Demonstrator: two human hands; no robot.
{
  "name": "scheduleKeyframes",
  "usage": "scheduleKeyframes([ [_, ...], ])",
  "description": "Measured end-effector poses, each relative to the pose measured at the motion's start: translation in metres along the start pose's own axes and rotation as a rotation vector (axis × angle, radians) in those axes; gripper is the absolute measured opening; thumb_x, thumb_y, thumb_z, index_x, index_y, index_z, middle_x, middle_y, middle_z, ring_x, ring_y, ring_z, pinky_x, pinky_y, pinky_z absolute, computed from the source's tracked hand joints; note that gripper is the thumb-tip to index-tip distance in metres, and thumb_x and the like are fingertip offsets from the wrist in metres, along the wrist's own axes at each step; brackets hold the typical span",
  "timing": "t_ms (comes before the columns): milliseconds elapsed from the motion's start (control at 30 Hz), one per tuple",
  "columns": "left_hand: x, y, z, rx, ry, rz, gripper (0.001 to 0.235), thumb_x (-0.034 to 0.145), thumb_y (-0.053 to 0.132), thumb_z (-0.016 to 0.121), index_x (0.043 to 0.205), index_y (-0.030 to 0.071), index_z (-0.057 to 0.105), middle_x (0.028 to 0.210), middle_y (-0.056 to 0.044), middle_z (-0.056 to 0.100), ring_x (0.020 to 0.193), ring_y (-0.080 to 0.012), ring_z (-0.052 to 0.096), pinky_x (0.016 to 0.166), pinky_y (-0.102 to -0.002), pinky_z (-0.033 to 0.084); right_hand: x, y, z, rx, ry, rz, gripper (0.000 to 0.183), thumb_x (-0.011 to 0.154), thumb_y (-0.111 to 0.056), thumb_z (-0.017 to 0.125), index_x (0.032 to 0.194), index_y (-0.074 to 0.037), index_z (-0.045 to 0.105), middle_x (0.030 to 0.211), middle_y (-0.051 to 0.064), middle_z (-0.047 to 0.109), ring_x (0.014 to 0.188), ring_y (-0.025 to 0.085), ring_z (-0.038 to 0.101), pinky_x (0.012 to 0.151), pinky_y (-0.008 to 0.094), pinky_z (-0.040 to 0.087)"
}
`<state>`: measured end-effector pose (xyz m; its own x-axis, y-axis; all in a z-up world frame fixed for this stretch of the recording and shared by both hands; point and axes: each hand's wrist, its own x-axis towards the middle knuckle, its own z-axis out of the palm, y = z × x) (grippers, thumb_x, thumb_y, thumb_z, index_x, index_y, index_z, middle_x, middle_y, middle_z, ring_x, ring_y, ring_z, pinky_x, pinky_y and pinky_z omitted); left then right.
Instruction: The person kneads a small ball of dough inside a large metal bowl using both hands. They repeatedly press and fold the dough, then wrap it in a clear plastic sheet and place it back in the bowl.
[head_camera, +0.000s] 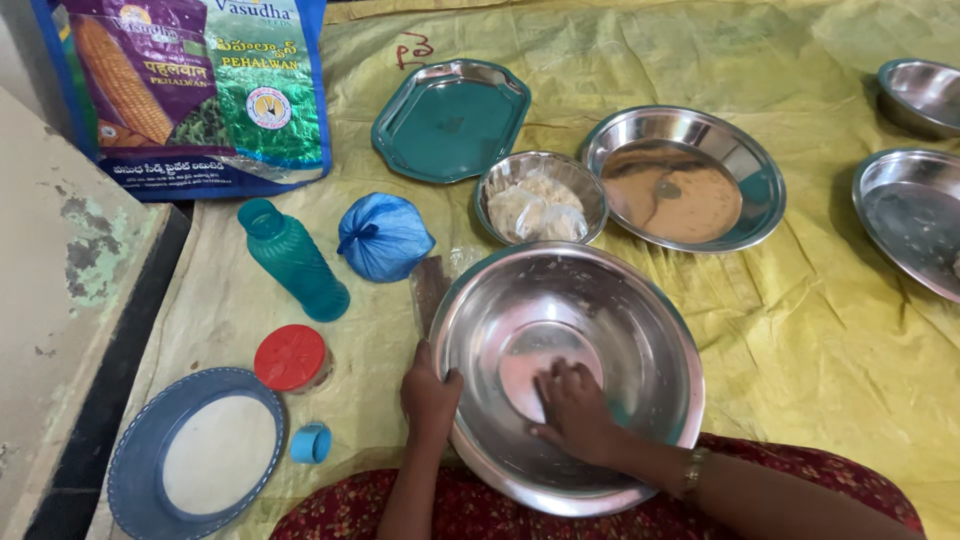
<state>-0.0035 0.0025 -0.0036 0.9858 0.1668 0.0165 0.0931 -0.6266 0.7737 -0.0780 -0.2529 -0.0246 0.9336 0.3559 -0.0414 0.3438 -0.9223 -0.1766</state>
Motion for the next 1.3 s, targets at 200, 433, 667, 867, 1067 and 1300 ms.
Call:
scheduleKeyframes([
  [200, 0.005, 0.004, -0.01, 0.125, -0.108, -0.018, 0.081, 0.074, 0.022, 0.077, 0.146, -0.002, 0.048, 0.096, -0.028, 0.073, 0.088, -0.0409, 0.074, 0.079, -0.047, 0.06, 0.063, 0.039, -0.002, -0.14, 0.069, -0.396, 0.041, 0.094, -0.047, 0.064, 0.111, -0.01, 0.068, 0.116, 0.02, 0.064, 0.103, 0.038, 0.061, 0.075, 0.055, 0.054],
  [433, 0.011, -0.002, -0.003, 0.046, -0.083, 0.047, 0.075, 0.074, 0.022, 0.078, 0.141, -0.002, 0.054, 0.097, -0.028, 0.074, 0.089, -0.0415, 0.074, 0.079, -0.047, 0.059, 0.144, 0.056, -0.001, -0.104, 0.292, -0.053, 0.04, 0.103, -0.048, 0.059, 0.085, -0.014, 0.072, 0.087, 0.012, 0.069, 0.081, 0.03, 0.069, 0.067, 0.045, 0.057],
  [667, 0.007, 0.01, -0.001, 0.055, -0.006, -0.085, 0.07, 0.073, 0.022, 0.079, 0.138, 0.003, 0.057, 0.101, -0.026, 0.074, 0.093, -0.0412, 0.074, 0.082, -0.049, 0.058, 0.113, 0.022, -0.022, -0.098, 0.098, 0.042, 0.047, 0.094, -0.049, 0.058, 0.119, -0.01, 0.064, 0.116, 0.018, 0.061, 0.11, 0.035, 0.056, 0.086, 0.057, 0.046],
  [867, 0.001, 0.015, -0.007, 0.022, -0.028, -0.129, 0.063, 0.073, 0.019, 0.077, 0.131, 0.005, 0.061, 0.103, -0.021, 0.076, 0.094, -0.0386, 0.074, 0.084, -0.048, 0.058, 0.023, 0.019, -0.024, 0.006, 0.034, -0.249, 0.065, 0.093, -0.051, 0.063, 0.136, -0.004, 0.053, 0.141, 0.034, 0.043, 0.137, 0.051, 0.032, 0.109, 0.072, 0.02],
  [1067, 0.0, 0.011, -0.004, 0.032, 0.014, -0.042, 0.063, 0.074, 0.019, 0.077, 0.132, 0.002, 0.059, 0.104, -0.025, 0.074, 0.093, -0.0416, 0.073, 0.083, -0.049, 0.058, -0.03, 0.05, -0.025, 0.376, -0.429, -0.015, 0.057, 0.097, -0.047, 0.059, 0.14, -0.01, 0.054, 0.144, 0.017, 0.051, 0.138, 0.033, 0.044, 0.114, 0.063, 0.028],
  [1300, 0.001, 0.007, -0.003, 0.01, -0.03, -0.058, 0.065, 0.074, 0.019, 0.075, 0.134, 0.004, 0.056, 0.101, -0.024, 0.075, 0.09, -0.0412, 0.074, 0.082, -0.049, 0.058, -0.015, 0.025, -0.013, -0.059, 0.322, -0.164, 0.051, 0.083, -0.048, 0.065, 0.125, -0.02, 0.068, 0.128, 0.018, 0.061, 0.116, 0.04, 0.054, 0.098, 0.058, 0.049],
])
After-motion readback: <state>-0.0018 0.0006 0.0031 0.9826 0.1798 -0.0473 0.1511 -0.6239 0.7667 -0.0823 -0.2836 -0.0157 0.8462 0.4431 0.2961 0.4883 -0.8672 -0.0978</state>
